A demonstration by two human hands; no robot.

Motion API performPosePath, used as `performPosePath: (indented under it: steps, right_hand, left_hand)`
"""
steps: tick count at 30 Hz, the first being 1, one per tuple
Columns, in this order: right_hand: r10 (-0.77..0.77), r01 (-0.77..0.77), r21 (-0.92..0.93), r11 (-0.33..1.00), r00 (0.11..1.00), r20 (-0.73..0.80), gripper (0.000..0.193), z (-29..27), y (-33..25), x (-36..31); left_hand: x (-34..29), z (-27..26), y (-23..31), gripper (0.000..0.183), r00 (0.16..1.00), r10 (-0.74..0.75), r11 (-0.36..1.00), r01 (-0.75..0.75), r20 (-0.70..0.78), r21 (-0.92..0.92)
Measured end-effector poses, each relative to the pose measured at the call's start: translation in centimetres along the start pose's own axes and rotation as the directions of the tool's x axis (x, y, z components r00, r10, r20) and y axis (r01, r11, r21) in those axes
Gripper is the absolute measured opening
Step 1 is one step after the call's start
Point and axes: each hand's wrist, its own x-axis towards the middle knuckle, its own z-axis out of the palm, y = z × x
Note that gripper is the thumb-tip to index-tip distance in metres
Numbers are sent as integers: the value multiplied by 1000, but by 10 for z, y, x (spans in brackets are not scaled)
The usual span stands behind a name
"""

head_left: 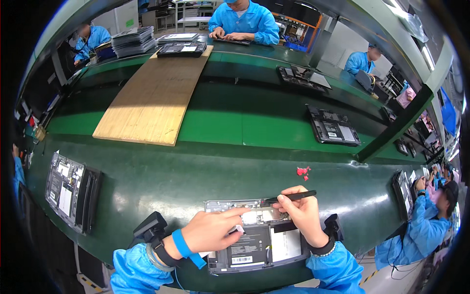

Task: The person assembles internal components of a portable electronic device, including a battery, ribbon cable, and circuit board, by hand and with a plastic pry tool.

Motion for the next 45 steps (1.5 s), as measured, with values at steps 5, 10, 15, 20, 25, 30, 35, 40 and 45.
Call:
performPosePath:
  steps: [5,10,15,20,25,30,35,40,45]
  right_hand:
    - [80,-81,8,997,996,34,18,-2,4,3]
    - [92,-92,16,996,996,19,20,-1,8,7]
    - [94,-94,44,995,996,-2,18,1,7,9]
    - [9,2,81,997,991,-131,15,-14,0,8]
    - [-95,83,-51,995,949,-300,16,-77,15,28]
    - [-5,-8,-36,999,941,-337,15,-103,34,39]
    - [-57,34,-76,996,943,-326,16,-107,45,45]
    - [-172,100,-282,954,955,-243,14,-102,42,36]
    - [-522,270,-578,770,787,-328,11,-118,29,-14]
  left_hand:
    - [-17,15,-13,14,969,-95,742,-83,-226,-665]
    - [-41,11,-21,10,917,-395,399,114,-58,-910]
    - [-45,2,-22,12,871,-490,167,108,12,-980]
    - [-52,-11,-27,10,909,-414,4,53,47,-999]
    - [-52,3,-35,10,799,-598,313,164,-61,-935]
    - [-43,10,-36,10,774,-631,338,217,-50,-916]
    - [-43,12,-40,10,773,-628,353,188,-84,-916]
    - [-50,9,-39,8,742,-664,351,204,-90,-914]
    - [-63,6,-15,11,738,-666,328,156,-111,-932]
